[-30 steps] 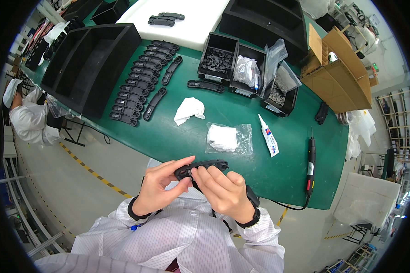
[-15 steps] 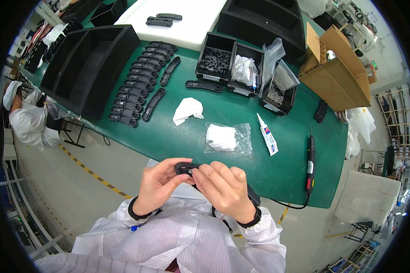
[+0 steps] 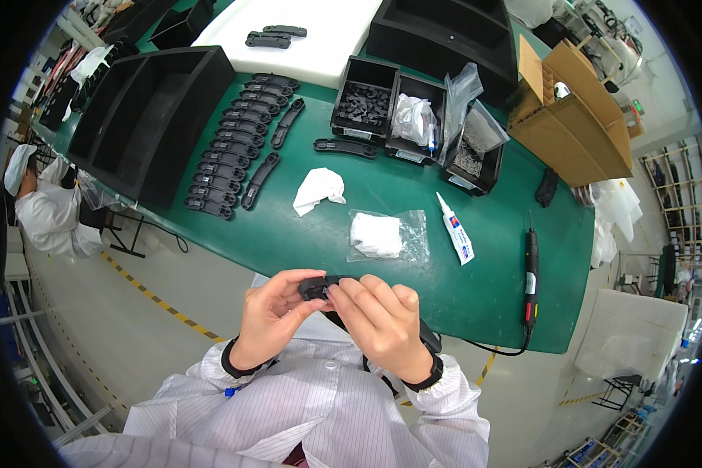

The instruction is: The recorder is assembling small black electronic components, applying adhesive, and placing them in storage trays.

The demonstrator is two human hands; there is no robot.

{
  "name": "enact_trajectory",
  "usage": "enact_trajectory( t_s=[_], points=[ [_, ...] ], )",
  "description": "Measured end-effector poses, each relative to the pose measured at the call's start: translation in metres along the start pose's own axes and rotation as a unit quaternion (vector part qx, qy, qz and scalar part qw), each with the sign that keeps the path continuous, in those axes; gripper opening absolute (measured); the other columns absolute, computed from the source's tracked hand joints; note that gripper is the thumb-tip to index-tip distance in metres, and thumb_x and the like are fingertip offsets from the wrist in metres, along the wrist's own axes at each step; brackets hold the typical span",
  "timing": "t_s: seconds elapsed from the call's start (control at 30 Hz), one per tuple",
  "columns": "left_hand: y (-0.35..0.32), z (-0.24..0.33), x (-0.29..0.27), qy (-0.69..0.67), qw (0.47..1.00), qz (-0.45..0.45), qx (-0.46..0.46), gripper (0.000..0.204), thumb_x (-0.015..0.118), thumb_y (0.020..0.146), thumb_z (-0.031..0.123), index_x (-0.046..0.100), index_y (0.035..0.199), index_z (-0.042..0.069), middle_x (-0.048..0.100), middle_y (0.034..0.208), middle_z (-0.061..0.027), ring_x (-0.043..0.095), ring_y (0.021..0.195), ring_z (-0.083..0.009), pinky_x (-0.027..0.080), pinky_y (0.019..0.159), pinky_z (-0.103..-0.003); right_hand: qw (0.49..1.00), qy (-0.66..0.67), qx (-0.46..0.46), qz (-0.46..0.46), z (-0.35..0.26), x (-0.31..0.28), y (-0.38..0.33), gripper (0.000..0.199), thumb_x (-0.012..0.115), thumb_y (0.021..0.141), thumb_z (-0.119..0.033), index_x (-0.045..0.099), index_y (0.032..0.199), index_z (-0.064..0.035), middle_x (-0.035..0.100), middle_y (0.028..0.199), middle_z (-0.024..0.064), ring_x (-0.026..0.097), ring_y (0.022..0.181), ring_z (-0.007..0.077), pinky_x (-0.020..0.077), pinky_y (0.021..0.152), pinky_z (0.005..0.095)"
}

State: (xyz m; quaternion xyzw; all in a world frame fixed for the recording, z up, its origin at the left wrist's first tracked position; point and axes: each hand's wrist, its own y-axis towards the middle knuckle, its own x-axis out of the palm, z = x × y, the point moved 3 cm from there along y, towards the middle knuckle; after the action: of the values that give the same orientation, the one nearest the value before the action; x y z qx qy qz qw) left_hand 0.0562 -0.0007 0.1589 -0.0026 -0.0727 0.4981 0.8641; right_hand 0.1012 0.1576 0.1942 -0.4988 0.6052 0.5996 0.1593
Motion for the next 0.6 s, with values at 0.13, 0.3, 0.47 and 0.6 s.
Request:
enact_trajectory(
  t_s=[0.13,0.3,0.47,0.6],
  points=[
    [0.0000,-0.0011,0.0008,0.004,1.000,-0.001,0.004,0.035,0.062,0.089,-0.009,0.056,0.124,-0.005,0.071,0.105,-0.0146,0.071,0.097,-0.0191,0.058,0.087,-0.030,1.000,0.000,0.011,0.007,0.0003,-0.0005,0.0000,0.025,0.074,0.067,-0.011,0.072,0.092,-0.0067,0.067,0.095,0.0005,0.062,0.085,0.0129,0.0311,0.075,0.0281],
    [0.0009,0.0018,0.0019,0.000,1.000,0.001,0.004,0.034,0.062,0.089,-0.009,0.056,0.123,-0.006,0.071,0.105,-0.0149,0.071,0.097,-0.0197,0.058,0.086,-0.030,0.999,-0.017,0.029,0.002,-0.0015,0.0014,-0.0026,0.025,0.074,0.067,-0.013,0.071,0.092,-0.0088,0.067,0.094,-0.0009,0.061,0.084,0.0129,0.0303,0.077,0.0286],
    [0.0023,0.0004,0.0036,-0.025,1.000,-0.001,0.013,0.031,0.062,0.088,-0.010,0.056,0.119,-0.007,0.071,0.103,-0.0151,0.071,0.095,-0.0200,0.059,0.085,-0.031,0.997,0.009,0.063,0.035,-0.0029,0.0018,-0.0038,0.024,0.078,0.062,-0.013,0.073,0.085,-0.0105,0.068,0.091,-0.0024,0.059,0.081,0.0143,0.0302,0.077,0.0285],
    [0.0026,-0.0012,0.0022,-0.027,1.000,0.012,0.005,0.027,0.063,0.088,-0.009,0.057,0.114,-0.008,0.071,0.100,-0.0148,0.072,0.090,-0.0191,0.059,0.081,-0.030,0.998,0.014,0.047,0.040,-0.0027,0.0005,-0.0035,0.021,0.074,0.067,-0.013,0.071,0.087,-0.0099,0.067,0.094,-0.0008,0.061,0.081,0.0130,0.0296,0.077,0.0276]
  ],
)
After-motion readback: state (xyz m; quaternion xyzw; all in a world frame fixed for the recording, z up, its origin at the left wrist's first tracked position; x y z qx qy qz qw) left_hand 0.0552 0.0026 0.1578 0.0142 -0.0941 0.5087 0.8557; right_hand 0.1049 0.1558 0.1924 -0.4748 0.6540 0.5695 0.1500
